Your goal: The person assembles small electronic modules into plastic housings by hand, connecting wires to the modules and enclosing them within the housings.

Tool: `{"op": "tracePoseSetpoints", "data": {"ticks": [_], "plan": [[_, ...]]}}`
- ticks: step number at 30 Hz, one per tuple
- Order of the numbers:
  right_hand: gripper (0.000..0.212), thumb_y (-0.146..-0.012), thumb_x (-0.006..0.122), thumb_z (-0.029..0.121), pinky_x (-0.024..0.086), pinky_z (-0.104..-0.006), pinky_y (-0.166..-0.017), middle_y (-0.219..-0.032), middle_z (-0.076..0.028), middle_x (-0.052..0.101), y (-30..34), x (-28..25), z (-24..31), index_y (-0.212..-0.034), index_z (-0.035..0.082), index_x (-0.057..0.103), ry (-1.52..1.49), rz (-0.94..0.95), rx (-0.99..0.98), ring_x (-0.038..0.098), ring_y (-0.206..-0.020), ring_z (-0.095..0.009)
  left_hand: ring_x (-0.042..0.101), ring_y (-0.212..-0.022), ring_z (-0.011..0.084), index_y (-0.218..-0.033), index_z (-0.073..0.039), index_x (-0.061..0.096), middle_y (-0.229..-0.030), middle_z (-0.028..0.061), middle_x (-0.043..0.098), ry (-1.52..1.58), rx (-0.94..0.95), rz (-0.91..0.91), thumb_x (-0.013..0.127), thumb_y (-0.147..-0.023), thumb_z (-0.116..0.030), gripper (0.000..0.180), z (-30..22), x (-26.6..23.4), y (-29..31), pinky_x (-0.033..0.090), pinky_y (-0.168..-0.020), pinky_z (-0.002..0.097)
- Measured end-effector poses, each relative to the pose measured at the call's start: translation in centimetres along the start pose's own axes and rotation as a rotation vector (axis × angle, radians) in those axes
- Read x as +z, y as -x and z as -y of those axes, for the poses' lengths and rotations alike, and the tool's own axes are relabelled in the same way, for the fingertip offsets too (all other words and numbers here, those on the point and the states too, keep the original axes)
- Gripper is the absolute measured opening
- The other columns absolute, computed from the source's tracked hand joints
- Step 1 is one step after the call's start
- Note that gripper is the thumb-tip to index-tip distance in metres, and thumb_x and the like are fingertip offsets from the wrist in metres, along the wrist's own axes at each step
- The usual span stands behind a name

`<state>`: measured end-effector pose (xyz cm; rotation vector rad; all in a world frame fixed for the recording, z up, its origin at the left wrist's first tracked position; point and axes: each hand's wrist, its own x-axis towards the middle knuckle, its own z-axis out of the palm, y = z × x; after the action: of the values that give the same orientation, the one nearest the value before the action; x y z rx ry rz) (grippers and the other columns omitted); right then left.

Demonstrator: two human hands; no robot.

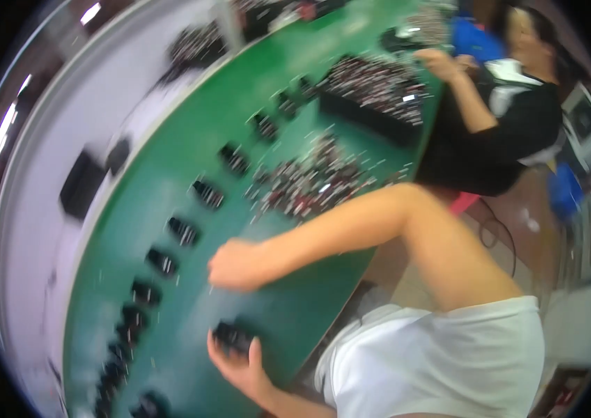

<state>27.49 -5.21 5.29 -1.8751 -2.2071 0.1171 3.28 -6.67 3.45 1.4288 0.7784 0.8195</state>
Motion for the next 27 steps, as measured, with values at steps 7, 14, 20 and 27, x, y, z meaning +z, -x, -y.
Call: {"op": "tracePoseSetpoints", "data": {"ticks": [7,14,20,27], "plan": [[0.022,-0.079,0.074,0.021,0.055,-0.0453,-0.079,-0.097,-0.014,0.066,2.6,-0.9,-1.5,-0.096,0.007,0.070,-0.051,0.043,0.025,0.066,-0.091,-0.036,0.055,-0.115,0.0199,-0.147,-0.006,0.038,-0.136,0.0113,0.045,0.103,-0.076,0.018,0.082,-0.073,0.002,0.086,1.7,0.7,-1.1,0.048,-0.097,0.0327],[0.023,-0.080,0.075,0.013,0.052,-0.0429,-0.080,-0.098,-0.011,0.062,1.8,-0.7,-0.3,-0.101,0.008,0.068,-0.243,-0.120,-0.098,0.062,-0.094,-0.033,0.057,-0.115,0.0209,-0.148,-0.001,0.034,-0.135,0.0113,0.040,0.139,-0.097,0.003,0.079,-0.072,0.009,0.089,0.7,0.3,-0.3,0.051,-0.096,0.0326],[0.015,-0.079,0.076,0.012,0.052,-0.0421,-0.078,-0.094,-0.009,0.062,0.9,0.3,-0.2,-0.092,0.006,0.070,-0.210,-0.059,-0.174,0.063,-0.090,-0.032,0.060,-0.107,0.0166,-0.148,-0.005,0.035,-0.137,0.0116,0.046,0.162,-0.065,0.027,0.082,-0.075,0.003,0.087,1.0,-0.2,-0.5,0.051,-0.092,0.0294],[0.013,-0.082,0.077,0.010,0.054,-0.0331,-0.063,-0.084,-0.010,0.067,2.1,-2.4,1.5,-0.084,-0.001,0.071,-0.637,0.020,0.036,0.068,-0.071,-0.022,0.058,-0.117,0.0236,-0.147,0.002,0.034,-0.135,0.0127,0.043,0.247,-0.011,0.035,0.084,-0.070,0.004,0.092,0.9,0.0,0.1,0.053,-0.094,0.0340]]}}
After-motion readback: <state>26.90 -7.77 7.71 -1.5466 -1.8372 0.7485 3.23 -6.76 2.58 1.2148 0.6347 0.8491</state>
